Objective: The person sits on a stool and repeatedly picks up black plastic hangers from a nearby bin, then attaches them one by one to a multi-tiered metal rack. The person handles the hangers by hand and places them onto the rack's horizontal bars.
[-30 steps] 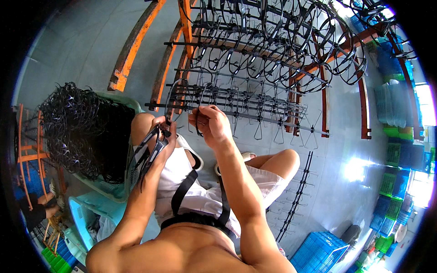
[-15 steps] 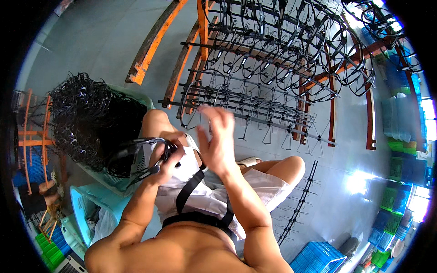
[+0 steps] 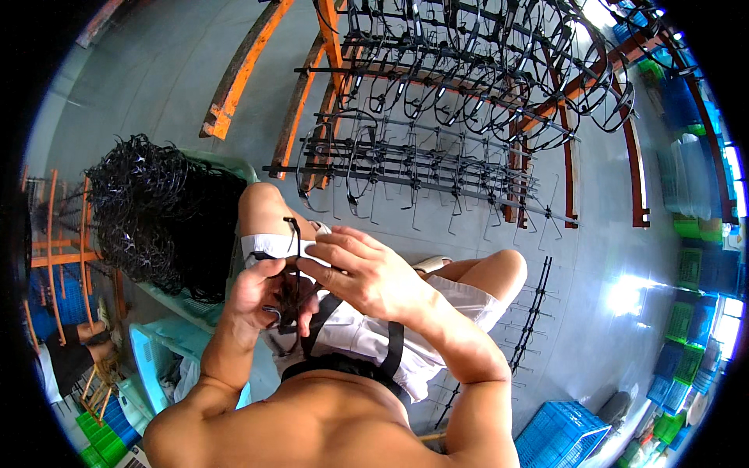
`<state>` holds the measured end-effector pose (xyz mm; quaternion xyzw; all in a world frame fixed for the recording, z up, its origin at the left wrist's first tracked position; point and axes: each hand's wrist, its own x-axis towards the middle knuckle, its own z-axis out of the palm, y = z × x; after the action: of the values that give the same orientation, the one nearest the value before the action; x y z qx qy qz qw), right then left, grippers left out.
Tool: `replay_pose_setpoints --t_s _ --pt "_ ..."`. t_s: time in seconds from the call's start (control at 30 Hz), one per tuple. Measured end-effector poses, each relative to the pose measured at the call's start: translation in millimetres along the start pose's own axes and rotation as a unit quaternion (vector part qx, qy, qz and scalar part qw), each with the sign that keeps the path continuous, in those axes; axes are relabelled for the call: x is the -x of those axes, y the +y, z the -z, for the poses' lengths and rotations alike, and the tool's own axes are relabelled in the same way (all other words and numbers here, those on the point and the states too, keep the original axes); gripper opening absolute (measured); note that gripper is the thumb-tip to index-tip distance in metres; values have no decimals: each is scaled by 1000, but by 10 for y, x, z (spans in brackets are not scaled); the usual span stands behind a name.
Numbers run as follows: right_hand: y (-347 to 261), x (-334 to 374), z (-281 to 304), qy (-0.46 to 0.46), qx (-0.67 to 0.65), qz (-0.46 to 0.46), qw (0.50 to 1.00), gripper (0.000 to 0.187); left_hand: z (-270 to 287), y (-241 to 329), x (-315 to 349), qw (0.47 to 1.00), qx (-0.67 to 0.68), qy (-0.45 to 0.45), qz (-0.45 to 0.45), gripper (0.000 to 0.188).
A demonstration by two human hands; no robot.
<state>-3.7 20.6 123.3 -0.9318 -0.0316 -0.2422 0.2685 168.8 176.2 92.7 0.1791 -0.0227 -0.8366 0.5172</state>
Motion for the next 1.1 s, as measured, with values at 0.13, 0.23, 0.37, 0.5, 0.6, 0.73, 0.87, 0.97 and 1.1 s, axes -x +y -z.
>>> replay_pose_setpoints --t_s 0.13,0.23,0.37,0.5,0.6,0.73,0.87,0.97,1.1 --pt "37 221 30 29 -210 -72 975 44 -14 -146 -63 997 -1 -67 -50 46" --pt "-8 334 6 17 -401 -140 905 30 -77 -190 -79 987 -148 -58 -12 50" --pt "26 316 -34 -12 -452 -66 889 23 37 -311 -249 994 67 -70 55 46" --pt "-3 225 139 -4 -400 -106 911 21 276 -403 -268 994 70 -75 43 50" --pt "111 411 261 23 -365 -214 906 23 82 -254 -116 984 -123 -122 -31 42" --pt "284 621 249 -138 -440 -203 864 55 -200 33 26 896 -438 60 23 18" --pt "136 492 218 -289 -571 -296 709 72 -464 101 2 783 -621 -42 17 8" --pt "147 422 361 -377 -605 -251 654 43 -424 162 47 857 -510 -28 -71 10" --pt "366 816 600 -229 -720 -146 638 30 -234 59 116 878 -363 40 -310 25"
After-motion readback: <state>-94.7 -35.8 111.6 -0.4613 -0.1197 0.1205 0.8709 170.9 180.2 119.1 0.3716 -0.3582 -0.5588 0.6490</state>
